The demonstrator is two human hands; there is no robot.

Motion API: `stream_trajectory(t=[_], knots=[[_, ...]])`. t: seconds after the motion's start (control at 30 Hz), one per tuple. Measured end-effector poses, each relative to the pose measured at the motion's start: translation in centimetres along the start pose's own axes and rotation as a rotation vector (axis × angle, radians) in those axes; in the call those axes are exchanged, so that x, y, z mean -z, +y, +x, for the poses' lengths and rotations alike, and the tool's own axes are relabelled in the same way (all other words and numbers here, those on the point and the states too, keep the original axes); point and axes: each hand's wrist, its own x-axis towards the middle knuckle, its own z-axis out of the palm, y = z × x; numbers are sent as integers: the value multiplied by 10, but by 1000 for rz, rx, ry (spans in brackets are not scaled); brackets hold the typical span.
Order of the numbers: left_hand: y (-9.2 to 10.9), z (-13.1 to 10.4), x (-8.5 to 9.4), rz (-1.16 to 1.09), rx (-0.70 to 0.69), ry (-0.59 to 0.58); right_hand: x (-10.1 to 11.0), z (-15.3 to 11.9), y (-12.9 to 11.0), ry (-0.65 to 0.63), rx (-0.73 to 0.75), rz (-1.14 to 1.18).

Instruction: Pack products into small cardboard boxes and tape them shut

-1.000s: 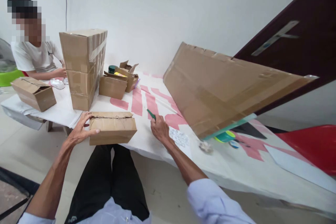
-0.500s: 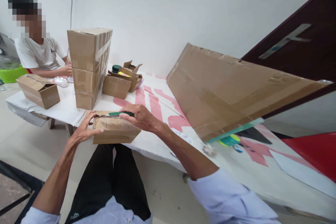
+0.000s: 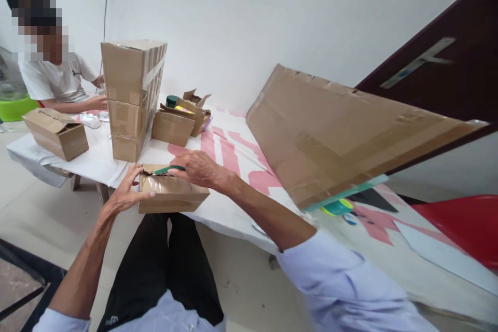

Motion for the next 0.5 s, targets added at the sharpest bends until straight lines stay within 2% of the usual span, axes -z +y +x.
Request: stream_trajectory(t=[0.2, 0.37, 0.43, 0.5], knots=[[1, -1, 3, -9, -13, -28, 6, -30, 25, -9, -63, -25], [2, -1, 7, 18, -23, -28, 13, -76, 68, 79, -206, -39], [3, 1, 8, 23, -24, -34, 1, -96, 85, 171, -315, 35], [2, 2, 9, 26, -32, -46, -27, -113, 97, 269, -451, 138]])
